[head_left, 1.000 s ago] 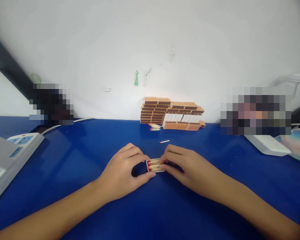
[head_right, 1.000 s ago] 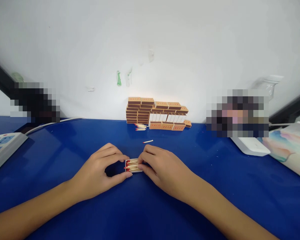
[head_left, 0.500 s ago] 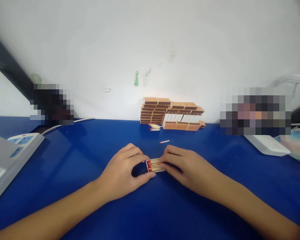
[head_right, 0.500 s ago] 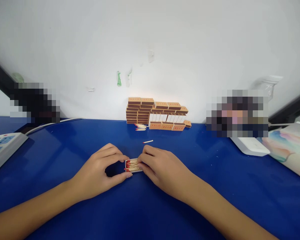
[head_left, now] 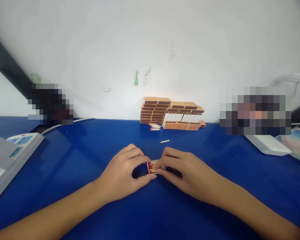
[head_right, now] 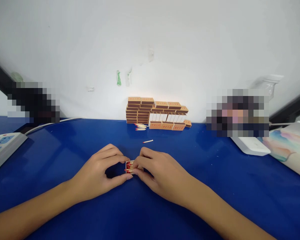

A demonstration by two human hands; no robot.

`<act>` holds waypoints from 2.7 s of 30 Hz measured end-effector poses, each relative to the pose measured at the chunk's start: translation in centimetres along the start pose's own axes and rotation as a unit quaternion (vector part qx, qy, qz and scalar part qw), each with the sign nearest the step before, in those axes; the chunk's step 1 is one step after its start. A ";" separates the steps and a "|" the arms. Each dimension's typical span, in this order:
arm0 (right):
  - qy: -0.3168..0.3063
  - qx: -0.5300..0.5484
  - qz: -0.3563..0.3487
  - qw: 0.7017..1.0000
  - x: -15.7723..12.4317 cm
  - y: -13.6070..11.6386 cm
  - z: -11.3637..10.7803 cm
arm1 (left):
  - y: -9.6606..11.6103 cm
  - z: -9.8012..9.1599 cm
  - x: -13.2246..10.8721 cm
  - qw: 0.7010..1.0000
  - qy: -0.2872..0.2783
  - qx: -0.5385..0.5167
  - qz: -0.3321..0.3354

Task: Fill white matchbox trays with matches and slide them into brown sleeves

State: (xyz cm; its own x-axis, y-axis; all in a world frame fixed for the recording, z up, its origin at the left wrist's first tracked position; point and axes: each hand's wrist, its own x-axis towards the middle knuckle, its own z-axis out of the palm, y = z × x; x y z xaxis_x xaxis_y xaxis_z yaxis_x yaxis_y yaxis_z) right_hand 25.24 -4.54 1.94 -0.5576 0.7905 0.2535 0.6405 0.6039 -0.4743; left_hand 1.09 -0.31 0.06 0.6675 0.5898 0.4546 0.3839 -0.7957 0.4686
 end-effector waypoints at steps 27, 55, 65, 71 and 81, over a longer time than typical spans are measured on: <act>-0.002 -0.053 0.036 0.998 -0.1 0.5 0.3 | 0.0 0.1 0.0 1.000 -0.008 0.011 0.008; -0.030 -0.074 0.027 0.996 -0.1 0.5 -0.5 | -0.1 0.1 -0.1 1.000 -0.004 0.016 0.003; -0.040 -0.021 0.046 0.998 0.1 0.0 -0.1 | -0.1 0.1 -0.1 1.000 -0.009 0.000 0.028; -0.055 0.006 0.053 0.997 0.1 -0.3 -0.4 | -0.2 0.2 -0.1 0.999 -0.010 -0.006 0.030; -0.043 -0.045 0.025 0.998 0.0 0.2 0.4 | 0.1 0.0 -0.1 0.999 -0.033 -0.007 0.041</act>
State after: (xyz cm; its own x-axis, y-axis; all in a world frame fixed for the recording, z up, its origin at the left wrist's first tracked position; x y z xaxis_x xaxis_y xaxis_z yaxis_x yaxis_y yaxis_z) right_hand 25.14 -4.43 1.55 -0.5651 0.8101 0.1565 0.7109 0.5743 -0.4060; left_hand 1.10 -0.40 0.02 0.7375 0.5120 0.4405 0.3179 -0.8386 0.4424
